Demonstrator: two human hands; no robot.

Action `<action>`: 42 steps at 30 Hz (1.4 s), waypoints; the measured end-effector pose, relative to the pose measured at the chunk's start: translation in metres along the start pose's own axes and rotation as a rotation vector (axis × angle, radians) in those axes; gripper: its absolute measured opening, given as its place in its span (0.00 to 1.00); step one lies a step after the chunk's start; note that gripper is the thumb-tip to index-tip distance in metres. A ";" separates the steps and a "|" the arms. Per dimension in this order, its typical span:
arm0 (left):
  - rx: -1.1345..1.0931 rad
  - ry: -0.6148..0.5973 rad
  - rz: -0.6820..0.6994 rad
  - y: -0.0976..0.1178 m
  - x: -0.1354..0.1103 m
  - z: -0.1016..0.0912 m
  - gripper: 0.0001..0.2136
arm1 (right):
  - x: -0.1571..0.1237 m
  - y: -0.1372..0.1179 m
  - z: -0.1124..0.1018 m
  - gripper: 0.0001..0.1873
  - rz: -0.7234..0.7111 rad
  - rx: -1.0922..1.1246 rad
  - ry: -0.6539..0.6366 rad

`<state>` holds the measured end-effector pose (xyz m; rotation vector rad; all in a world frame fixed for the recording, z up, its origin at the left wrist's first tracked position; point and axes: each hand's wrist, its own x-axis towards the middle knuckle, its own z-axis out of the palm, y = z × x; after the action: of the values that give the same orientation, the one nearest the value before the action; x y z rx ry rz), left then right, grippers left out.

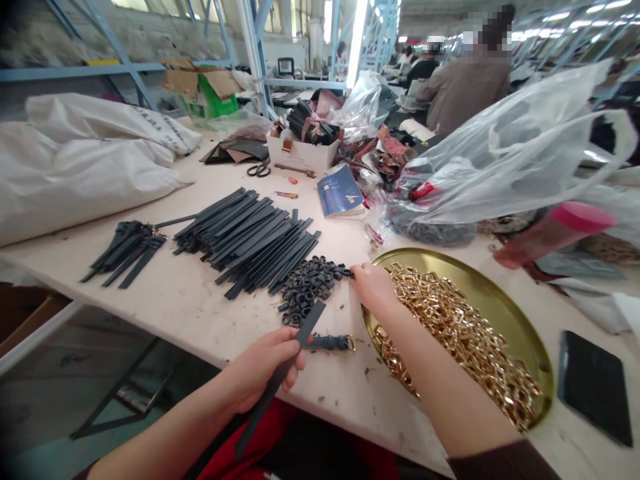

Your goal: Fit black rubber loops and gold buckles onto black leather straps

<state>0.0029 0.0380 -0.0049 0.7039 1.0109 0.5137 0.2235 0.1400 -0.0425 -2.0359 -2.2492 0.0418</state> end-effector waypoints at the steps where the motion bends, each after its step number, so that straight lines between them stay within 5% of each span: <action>1: -0.020 0.001 0.001 0.001 0.001 -0.003 0.06 | 0.007 0.004 0.003 0.10 -0.020 -0.012 -0.036; 8: -0.035 0.019 -0.023 -0.001 0.005 -0.008 0.07 | 0.005 0.008 0.008 0.10 -0.065 -0.001 -0.084; 11: 0.059 0.025 0.017 -0.007 0.003 -0.006 0.08 | -0.011 0.000 0.000 0.07 -0.024 0.164 -0.024; 14: 0.252 0.032 0.154 -0.014 0.003 -0.005 0.05 | -0.036 -0.014 -0.008 0.05 0.122 0.569 -0.063; 19: 0.555 0.145 0.323 -0.023 0.003 0.000 0.12 | -0.086 -0.042 -0.015 0.15 0.409 1.593 -0.235; 22: 0.677 0.184 0.350 -0.026 -0.002 0.004 0.13 | -0.107 -0.053 -0.016 0.16 0.495 1.859 -0.195; 30: 0.955 0.117 0.425 -0.023 -0.023 0.007 0.13 | -0.136 -0.070 -0.013 0.15 0.371 1.692 -0.045; 34: 1.055 0.033 0.454 -0.013 -0.030 0.007 0.13 | -0.146 -0.077 -0.014 0.11 0.317 1.583 -0.111; 37: 0.969 -0.030 0.382 -0.012 -0.033 0.010 0.13 | -0.148 -0.082 -0.016 0.11 0.296 1.543 -0.223; 42: 0.590 -0.077 0.165 -0.024 -0.028 0.010 0.22 | -0.149 -0.091 -0.012 0.16 0.332 1.552 -0.156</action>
<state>0.0010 0.0001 -0.0027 1.3306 1.0429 0.3235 0.1491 -0.0178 -0.0317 -1.3347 -1.0171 1.4345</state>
